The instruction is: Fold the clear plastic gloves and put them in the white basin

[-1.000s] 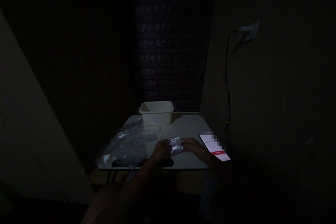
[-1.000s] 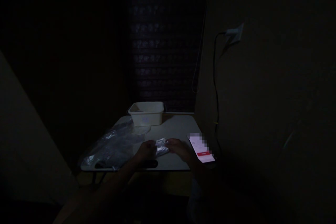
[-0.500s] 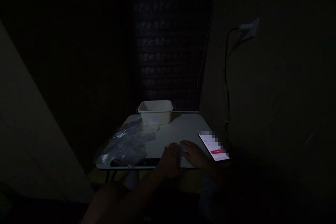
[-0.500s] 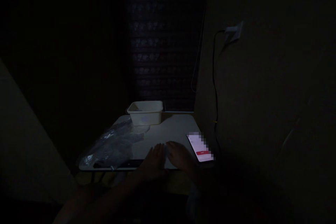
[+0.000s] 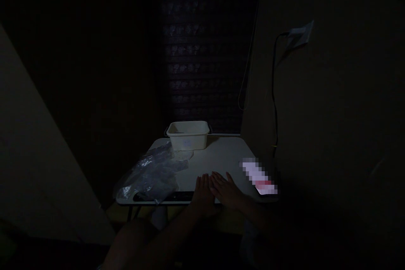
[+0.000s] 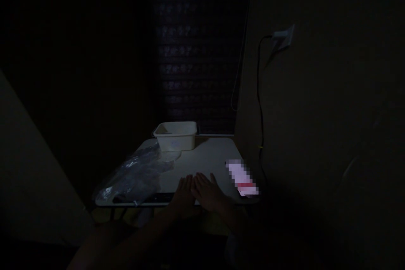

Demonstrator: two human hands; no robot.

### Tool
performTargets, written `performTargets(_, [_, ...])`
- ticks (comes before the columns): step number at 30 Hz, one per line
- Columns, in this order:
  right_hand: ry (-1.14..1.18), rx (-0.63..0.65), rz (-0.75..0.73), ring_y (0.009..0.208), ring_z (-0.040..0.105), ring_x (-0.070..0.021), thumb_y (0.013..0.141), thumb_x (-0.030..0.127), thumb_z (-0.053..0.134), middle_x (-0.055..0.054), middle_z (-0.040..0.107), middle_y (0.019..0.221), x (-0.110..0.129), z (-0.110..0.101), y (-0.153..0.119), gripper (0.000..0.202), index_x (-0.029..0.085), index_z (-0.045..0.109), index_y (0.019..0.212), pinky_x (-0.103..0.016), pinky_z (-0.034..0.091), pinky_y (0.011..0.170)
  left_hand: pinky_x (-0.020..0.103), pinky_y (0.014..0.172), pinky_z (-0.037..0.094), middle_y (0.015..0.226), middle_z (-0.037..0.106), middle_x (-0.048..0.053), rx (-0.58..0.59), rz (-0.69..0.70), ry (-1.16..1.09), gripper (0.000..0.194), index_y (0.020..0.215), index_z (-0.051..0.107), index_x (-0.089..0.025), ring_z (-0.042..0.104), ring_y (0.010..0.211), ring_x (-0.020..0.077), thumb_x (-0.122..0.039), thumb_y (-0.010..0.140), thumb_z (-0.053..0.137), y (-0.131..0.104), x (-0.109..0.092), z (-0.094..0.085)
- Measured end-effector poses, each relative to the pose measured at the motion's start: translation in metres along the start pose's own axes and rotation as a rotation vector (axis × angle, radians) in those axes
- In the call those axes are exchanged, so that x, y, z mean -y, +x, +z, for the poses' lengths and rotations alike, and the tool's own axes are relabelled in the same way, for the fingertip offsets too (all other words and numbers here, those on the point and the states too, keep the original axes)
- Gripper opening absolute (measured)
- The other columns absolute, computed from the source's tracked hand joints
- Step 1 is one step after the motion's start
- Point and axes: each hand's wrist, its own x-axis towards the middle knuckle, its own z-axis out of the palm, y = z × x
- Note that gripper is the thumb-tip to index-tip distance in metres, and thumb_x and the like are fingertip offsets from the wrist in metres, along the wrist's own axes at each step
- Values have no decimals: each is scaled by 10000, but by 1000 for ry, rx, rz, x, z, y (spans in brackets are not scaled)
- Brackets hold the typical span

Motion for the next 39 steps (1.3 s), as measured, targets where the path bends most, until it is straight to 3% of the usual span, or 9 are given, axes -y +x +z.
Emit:
performTargets(11, [28, 18, 21, 1135, 124, -152, 778, 375, 35, -51, 222, 1239, 3, -1, 1, 485, 174, 200, 1187, -428, 1, 891, 480, 855, 25, 1223, 177, 189, 62, -27, 23, 735, 1188, 185, -65, 85, 1111, 318, -493, 617, 358, -4, -5, -14])
performTargets(21, [42, 39, 34, 1135, 120, -156, 778, 376, 32, -53, 221, 1240, 6, -5, 0, 488, 171, 206, 1186, -428, 4, 887, 499, 848, 35, 1224, 185, 178, 73, -31, 54, 680, 1187, 198, -74, 77, 1114, 317, -447, 640, 356, -1, -3, -9])
performTargets(33, [29, 19, 42, 1135, 119, -165, 774, 390, 59, -65, 221, 1239, 6, -8, 0, 492, 166, 219, 1182, -426, 22, 889, 488, 850, 45, 1228, 175, 174, 76, 4, 68, 727, 1184, 208, -81, 70, 1115, 315, -487, 608, 385, -2, 2, -13])
performTargets(39, [11, 0, 63, 1132, 126, -185, 766, 411, 82, -99, 202, 1242, 4, -6, 1, 522, 128, 214, 1184, -432, 38, 888, 503, 836, 48, 1203, 192, 230, 42, -125, 78, 853, 1155, 260, -17, 99, 1094, 362, -591, 536, 376, -2, 6, -7])
